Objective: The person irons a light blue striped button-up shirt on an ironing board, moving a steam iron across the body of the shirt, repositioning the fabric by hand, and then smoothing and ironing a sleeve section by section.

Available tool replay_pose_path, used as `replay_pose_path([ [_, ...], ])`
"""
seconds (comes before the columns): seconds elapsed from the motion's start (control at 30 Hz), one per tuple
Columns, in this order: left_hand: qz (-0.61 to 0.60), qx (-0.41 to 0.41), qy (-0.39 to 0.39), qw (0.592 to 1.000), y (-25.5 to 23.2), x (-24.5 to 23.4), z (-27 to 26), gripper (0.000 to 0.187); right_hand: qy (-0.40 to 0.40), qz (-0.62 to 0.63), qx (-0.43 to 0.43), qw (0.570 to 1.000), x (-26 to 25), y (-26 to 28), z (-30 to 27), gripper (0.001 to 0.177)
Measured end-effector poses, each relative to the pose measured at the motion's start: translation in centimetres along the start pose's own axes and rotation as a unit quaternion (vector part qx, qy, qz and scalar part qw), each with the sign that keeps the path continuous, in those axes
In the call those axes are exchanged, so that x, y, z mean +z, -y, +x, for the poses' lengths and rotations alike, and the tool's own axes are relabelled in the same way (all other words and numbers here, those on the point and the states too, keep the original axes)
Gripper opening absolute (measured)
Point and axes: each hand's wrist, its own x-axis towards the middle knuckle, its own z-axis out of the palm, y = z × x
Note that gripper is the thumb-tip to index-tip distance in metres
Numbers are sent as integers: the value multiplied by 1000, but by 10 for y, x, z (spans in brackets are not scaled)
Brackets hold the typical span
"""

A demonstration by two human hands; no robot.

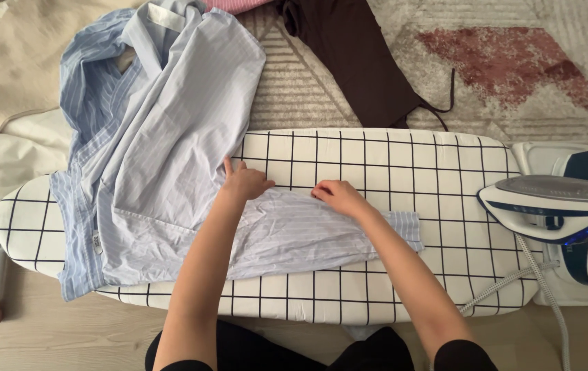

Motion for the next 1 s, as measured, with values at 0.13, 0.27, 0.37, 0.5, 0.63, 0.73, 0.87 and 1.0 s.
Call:
replay_pose_path([
  [0.13, -21, -4, 44, 999, 7, 4, 9, 52, 9, 2, -5, 1000, 5, 18, 7, 27],
  [0.27, -61, -4, 85, 995, 8, -10, -3, 45, 34, 28, -19, 999, 10, 22, 11, 25],
  [0.37, -108, 7, 88, 990, 9, -21, -17, 38, 48, 42, -36, 997, 10, 24, 9, 24],
  [0.5, -222, 51, 64, 972, 22, -16, -13, 27, 54, 55, -67, 995, 7, 20, 7, 22],
  [0.63, -266, 104, 49, 957, 28, -16, -10, 23, 31, 44, -91, 994, 3, 26, 3, 20],
  [0.73, -286, 125, 31, 950, 30, -7, -4, 20, -24, -4, -119, 993, 7, 27, 4, 17],
  [0.87, -229, 175, -149, 946, 18, 5, 0, 10, -151, -134, -199, 959, 16, 25, 8, 15],
  [1.0, -110, 167, -274, 941, 7, 17, -12, 8, -191, -202, -215, 936, 21, 15, 10, 26],
])
